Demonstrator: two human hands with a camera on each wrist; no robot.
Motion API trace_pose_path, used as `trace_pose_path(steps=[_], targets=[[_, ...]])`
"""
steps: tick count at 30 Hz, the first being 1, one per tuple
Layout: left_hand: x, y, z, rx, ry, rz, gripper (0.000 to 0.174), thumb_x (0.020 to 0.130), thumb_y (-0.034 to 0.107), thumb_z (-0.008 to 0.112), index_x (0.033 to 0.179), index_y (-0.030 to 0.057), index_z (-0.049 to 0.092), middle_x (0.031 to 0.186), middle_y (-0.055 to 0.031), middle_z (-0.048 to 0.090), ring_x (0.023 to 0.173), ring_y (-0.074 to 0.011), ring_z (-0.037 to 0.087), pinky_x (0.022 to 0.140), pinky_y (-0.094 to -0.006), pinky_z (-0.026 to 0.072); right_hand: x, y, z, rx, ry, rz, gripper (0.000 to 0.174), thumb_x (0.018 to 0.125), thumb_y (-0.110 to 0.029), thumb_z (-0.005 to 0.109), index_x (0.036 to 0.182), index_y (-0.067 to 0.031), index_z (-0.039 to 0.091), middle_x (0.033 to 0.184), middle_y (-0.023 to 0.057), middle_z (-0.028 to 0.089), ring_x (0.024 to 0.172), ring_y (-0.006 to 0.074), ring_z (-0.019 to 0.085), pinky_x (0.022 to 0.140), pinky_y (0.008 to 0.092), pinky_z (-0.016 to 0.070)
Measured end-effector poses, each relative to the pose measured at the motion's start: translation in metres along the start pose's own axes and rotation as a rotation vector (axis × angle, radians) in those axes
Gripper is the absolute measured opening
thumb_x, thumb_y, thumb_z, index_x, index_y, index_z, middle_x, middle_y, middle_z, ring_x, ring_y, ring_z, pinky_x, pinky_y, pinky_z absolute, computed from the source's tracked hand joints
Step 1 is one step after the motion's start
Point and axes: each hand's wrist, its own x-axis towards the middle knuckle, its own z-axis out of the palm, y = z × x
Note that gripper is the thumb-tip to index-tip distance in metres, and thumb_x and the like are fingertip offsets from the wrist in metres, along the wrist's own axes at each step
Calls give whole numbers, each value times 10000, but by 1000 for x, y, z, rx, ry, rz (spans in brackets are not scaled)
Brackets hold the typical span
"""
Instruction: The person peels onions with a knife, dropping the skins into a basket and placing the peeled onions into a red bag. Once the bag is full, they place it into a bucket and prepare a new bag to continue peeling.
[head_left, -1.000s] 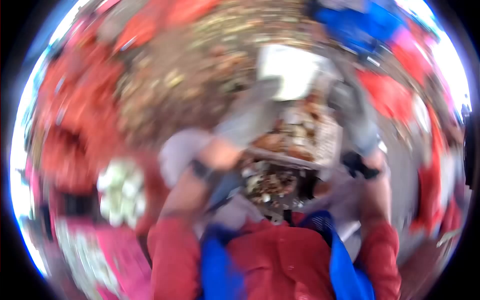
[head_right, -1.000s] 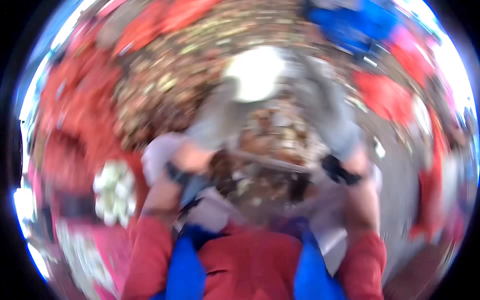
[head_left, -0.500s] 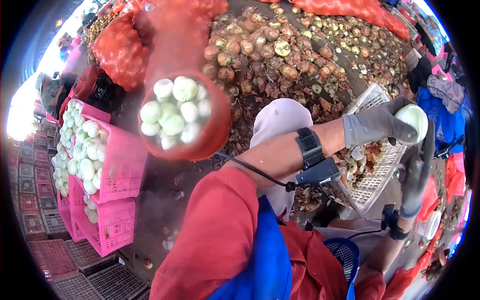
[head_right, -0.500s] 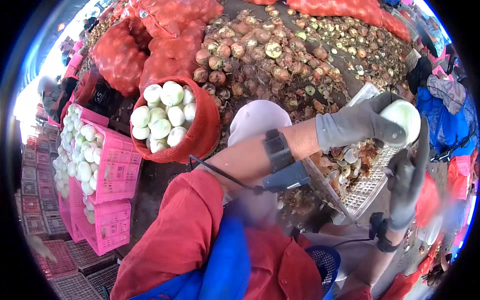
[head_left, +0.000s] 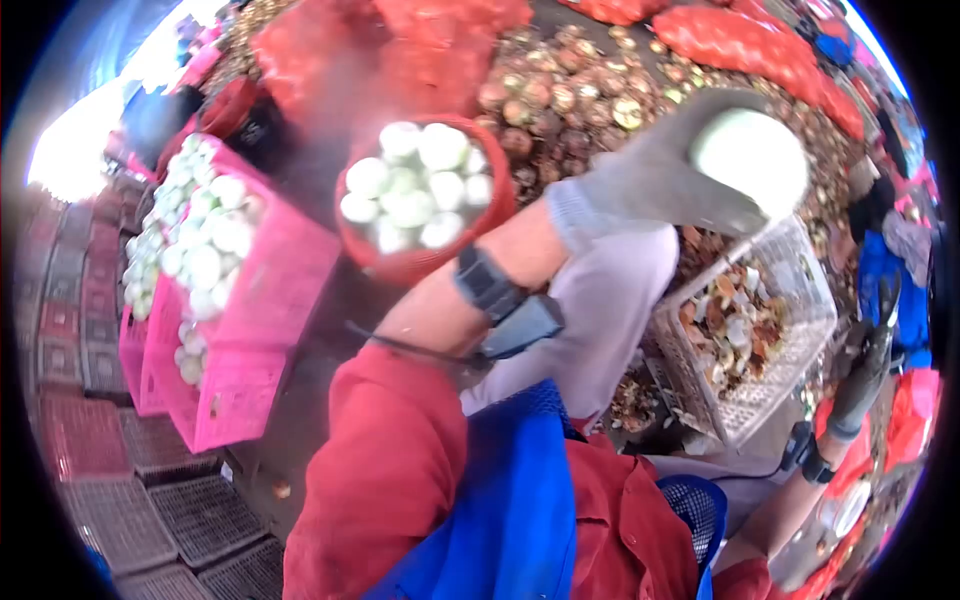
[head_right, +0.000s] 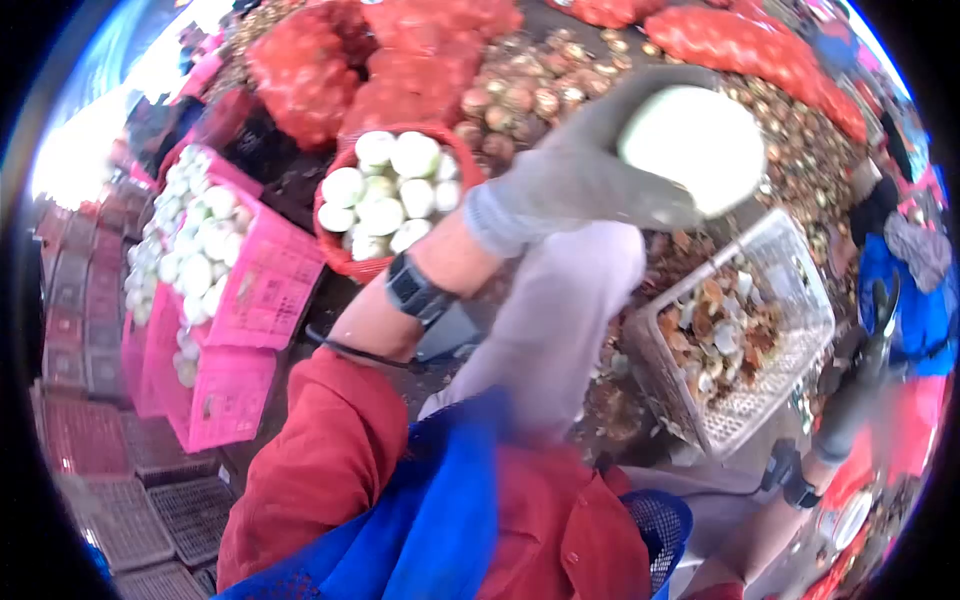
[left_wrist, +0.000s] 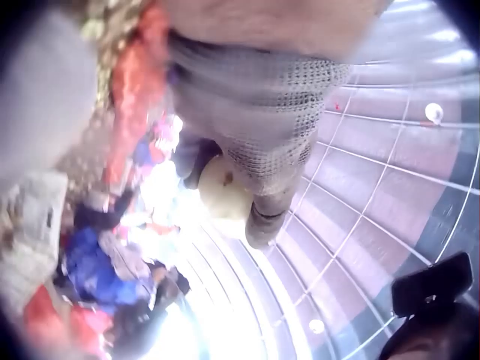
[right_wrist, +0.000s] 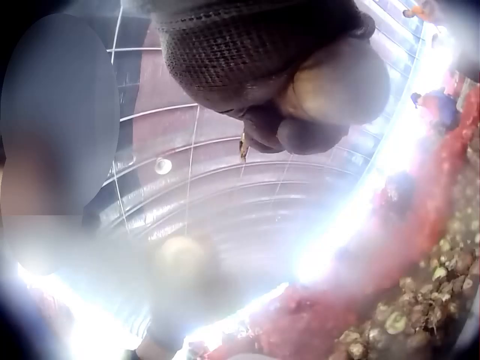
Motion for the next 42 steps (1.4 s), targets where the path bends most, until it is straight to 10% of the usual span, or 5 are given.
trace_pose_path(steps=[7,11,25,36,42], targets=[[-163,31,-155,1335,782,6,922,708,263,896,1481,58,438,1356,-182,541,1190,-327,601,1037,-425,497,11,5,39,147,61,157,384,1099,-426,462,892,-143,617,633,-96,427,511,6,349,438,216,222],[-221,11,-218,1832,393,-446,807,747,290,798,1451,57,477,1384,-219,526,1147,-412,602,1014,-474,482,16,-17,70,245,-85,164,314,1093,-365,473,1010,-107,632,691,-70,477,508,14,379,439,214,258],[-15,-188,-205,333,575,-302,679,935,78,711,1525,-38,396,1484,-134,506,1227,-173,540,1065,-300,443,-7,-38,78,171,-229,454,640,1090,-413,473,1550,17,358,735,-23,523,466,26,382,410,180,294],[-75,-348,-259,1553,-231,-1533,483,944,300,644,1356,55,586,1394,-252,572,1227,-416,590,994,-531,502,21,11,82,-18,-111,685,631,1078,-475,450,1517,-22,447,680,-59,478,422,15,340,355,204,255],[-180,-459,-340,1924,-212,-966,264,1007,196,508,1122,50,696,1097,-196,717,943,-336,711,804,-484,577,40,9,85,4,-133,769,622,1077,-463,468,1505,-12,461,731,-33,542,515,23,409,452,190,305]])
